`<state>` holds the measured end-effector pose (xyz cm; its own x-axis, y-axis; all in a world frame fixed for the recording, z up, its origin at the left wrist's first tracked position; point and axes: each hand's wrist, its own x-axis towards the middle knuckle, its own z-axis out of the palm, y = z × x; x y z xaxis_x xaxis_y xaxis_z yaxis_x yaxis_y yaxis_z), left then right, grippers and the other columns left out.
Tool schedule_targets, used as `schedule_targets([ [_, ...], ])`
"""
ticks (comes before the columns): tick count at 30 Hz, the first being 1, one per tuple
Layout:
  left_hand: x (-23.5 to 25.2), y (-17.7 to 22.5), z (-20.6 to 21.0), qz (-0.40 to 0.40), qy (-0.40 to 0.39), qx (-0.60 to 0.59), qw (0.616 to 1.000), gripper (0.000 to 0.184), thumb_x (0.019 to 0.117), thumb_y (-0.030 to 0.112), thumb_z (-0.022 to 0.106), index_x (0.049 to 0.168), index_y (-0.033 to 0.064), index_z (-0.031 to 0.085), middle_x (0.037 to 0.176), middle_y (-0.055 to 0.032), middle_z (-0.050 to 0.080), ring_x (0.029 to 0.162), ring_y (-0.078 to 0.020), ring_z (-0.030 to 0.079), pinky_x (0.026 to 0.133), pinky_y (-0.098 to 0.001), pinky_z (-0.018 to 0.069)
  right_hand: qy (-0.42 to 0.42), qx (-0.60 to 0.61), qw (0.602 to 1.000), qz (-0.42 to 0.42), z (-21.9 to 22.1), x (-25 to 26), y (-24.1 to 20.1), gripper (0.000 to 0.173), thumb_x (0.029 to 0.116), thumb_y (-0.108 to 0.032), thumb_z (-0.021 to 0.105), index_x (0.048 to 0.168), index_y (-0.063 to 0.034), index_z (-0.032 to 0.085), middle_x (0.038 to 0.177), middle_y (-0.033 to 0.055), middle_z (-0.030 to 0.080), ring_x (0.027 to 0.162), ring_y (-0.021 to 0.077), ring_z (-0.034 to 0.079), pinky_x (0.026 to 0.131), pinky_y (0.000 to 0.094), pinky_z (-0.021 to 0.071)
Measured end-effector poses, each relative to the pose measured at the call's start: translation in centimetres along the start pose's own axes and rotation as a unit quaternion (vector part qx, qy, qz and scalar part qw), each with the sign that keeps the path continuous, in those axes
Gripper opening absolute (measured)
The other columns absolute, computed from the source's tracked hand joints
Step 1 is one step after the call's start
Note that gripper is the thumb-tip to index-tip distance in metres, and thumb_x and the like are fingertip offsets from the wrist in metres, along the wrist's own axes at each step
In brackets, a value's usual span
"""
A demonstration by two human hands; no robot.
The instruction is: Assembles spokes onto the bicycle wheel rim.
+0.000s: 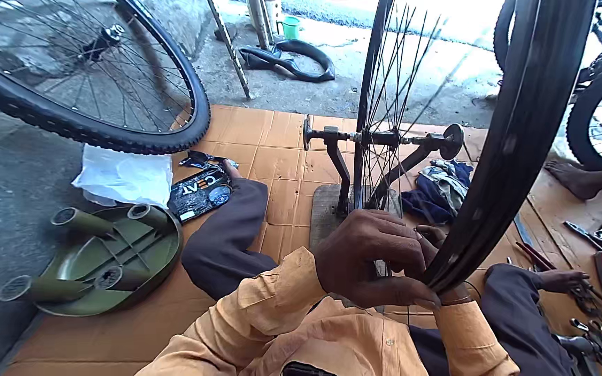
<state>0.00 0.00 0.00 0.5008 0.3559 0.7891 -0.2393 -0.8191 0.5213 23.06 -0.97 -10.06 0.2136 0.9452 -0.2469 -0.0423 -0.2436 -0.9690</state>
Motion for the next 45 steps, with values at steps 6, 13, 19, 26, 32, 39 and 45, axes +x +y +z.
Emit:
schedule_targets([
  [6,0.3,0.3,0.2,0.017,0.024,0.004,1.0,0.035,0.0978,0.03,0.067,0.078,0.0003,0.069,0.071,-0.0054,0.065,0.068,-0.0078,0.059,0.063,-0.0245,0.0489,0.013,-0.041,0.998,0.043,1.4,-3.2,-4.9,0.014,0.1036,-0.012,0.058,0.115,-0.0035,0.062,0.093,0.0029,0.068,0.078,0.006,0.064,0.068,0.021,0.0512],
  [13,0.5,0.8,-0.2,0.015,0.025,0.045,0.999,0.031,0.096,0.029,0.069,0.078,0.0036,0.07,0.072,-0.0036,0.067,0.07,-0.0076,0.061,0.063,-0.0249,0.0486,-0.009,-0.029,1.0,-0.008,0.1,-1.2,-0.4,0.016,0.1024,-0.017,0.061,0.116,-0.0076,0.064,0.096,0.0012,0.07,0.082,0.0075,0.067,0.073,0.0238,0.0556],
  [19,0.3,0.6,-0.1,0.014,0.023,0.035,0.999,0.033,0.0959,0.028,0.069,0.076,0.0021,0.068,0.072,-0.005,0.066,0.07,-0.009,0.062,0.064,-0.0254,0.0497,0.011,-0.05,0.997,0.057,2.2,-3.7,-6.6,0.015,0.1038,-0.009,0.057,0.115,0.0002,0.061,0.092,0.0053,0.066,0.077,0.0071,0.063,0.068,0.0215,0.0496],
  [26,0.6,0.7,-0.2,0.018,0.019,0.042,0.999,0.031,0.096,0.028,0.069,0.077,0.0029,0.07,0.074,-0.0042,0.068,0.071,-0.0085,0.063,0.064,-0.0257,0.0513,0.005,-0.011,1.0,0.011,0.2,-0.6,-0.8,0.014,0.098,-0.004,0.064,0.112,-0.0016,0.064,0.092,0.0044,0.068,0.08,0.0079,0.066,0.076,0.023,0.0555],
  [32,0.4,0.6,-0.3,0.014,0.013,0.05,0.999,0.031,0.096,0.029,0.069,0.078,0.0041,0.07,0.074,-0.0032,0.068,0.071,-0.0081,0.062,0.063,-0.026,0.0503,0.014,-0.014,1.0,-0.005,-0.1,0.0,-0.1,0.016,0.095,-0.003,0.067,0.111,-0.0012,0.066,0.093,0.0058,0.069,0.083,0.0097,0.067,0.08,0.0257,0.0566],
  [39,1.0,1.2,-0.2,0.011,0.037,0.045,0.998,0.021,0.0908,0.02,0.073,0.08,0.002,0.069,0.074,-0.003,0.066,0.073,-0.008,0.063,0.064,-0.0243,0.0525,0.004,-0.024,1.0,-0.001,-0.1,0.4,0.0,0.016,0.0961,-0.005,0.067,0.112,-0.002,0.065,0.094,0.0061,0.069,0.083,0.0108,0.067,0.081,0.0266,0.0568],
  [45,0.3,0.8,-1.0,-0.002,-0.044,-0.009,0.999,0.028,0.0941,0.028,0.071,0.083,0.0023,0.072,0.076,-0.0038,0.068,0.074,-0.0084,0.063,0.065,-0.0263,0.051,-0.04,-0.021,0.997,-0.068,-1.0,2.0,3.4,0.022,0.0967,-0.014,0.069,0.117,-0.0068,0.067,0.097,0.0063,0.071,0.085,0.0154,0.068,0.081,0.0331,0.0585],
])
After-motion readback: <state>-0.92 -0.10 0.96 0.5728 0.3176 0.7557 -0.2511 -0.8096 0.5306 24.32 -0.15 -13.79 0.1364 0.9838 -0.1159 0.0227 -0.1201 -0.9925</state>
